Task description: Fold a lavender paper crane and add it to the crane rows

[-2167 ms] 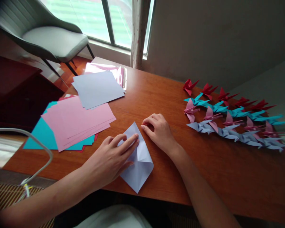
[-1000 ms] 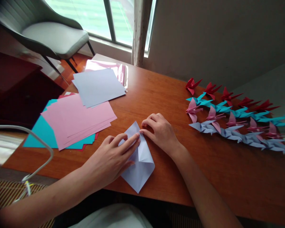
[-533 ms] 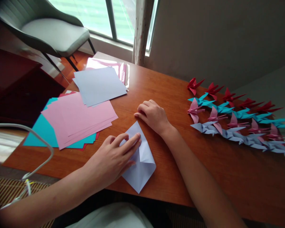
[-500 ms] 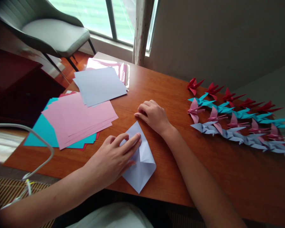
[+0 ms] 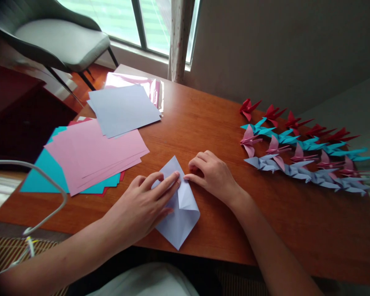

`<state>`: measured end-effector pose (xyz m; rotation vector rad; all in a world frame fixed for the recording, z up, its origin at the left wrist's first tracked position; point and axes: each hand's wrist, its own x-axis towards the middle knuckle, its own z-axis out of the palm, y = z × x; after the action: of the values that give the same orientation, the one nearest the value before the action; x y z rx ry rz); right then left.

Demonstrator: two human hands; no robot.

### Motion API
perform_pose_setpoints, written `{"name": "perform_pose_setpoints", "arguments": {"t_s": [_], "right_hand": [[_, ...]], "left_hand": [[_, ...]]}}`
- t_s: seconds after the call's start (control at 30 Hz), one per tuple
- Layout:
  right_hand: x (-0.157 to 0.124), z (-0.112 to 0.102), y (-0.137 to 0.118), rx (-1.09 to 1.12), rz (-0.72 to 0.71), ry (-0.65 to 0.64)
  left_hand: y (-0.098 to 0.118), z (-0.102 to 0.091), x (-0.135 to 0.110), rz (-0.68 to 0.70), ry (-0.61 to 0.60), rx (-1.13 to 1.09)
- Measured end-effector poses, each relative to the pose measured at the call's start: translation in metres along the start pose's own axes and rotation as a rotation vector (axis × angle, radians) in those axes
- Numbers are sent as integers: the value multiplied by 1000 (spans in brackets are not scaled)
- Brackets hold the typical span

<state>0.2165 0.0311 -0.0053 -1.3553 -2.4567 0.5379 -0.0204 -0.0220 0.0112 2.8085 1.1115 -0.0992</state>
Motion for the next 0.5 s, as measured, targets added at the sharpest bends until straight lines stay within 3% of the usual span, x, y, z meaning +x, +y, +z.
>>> {"name": "perform_pose_setpoints", "arguments": {"t_s": [0.5], "right_hand": [[70,8,0,-208,18,46]], "left_hand": [[1,0,0,-7,-4,1]]}}
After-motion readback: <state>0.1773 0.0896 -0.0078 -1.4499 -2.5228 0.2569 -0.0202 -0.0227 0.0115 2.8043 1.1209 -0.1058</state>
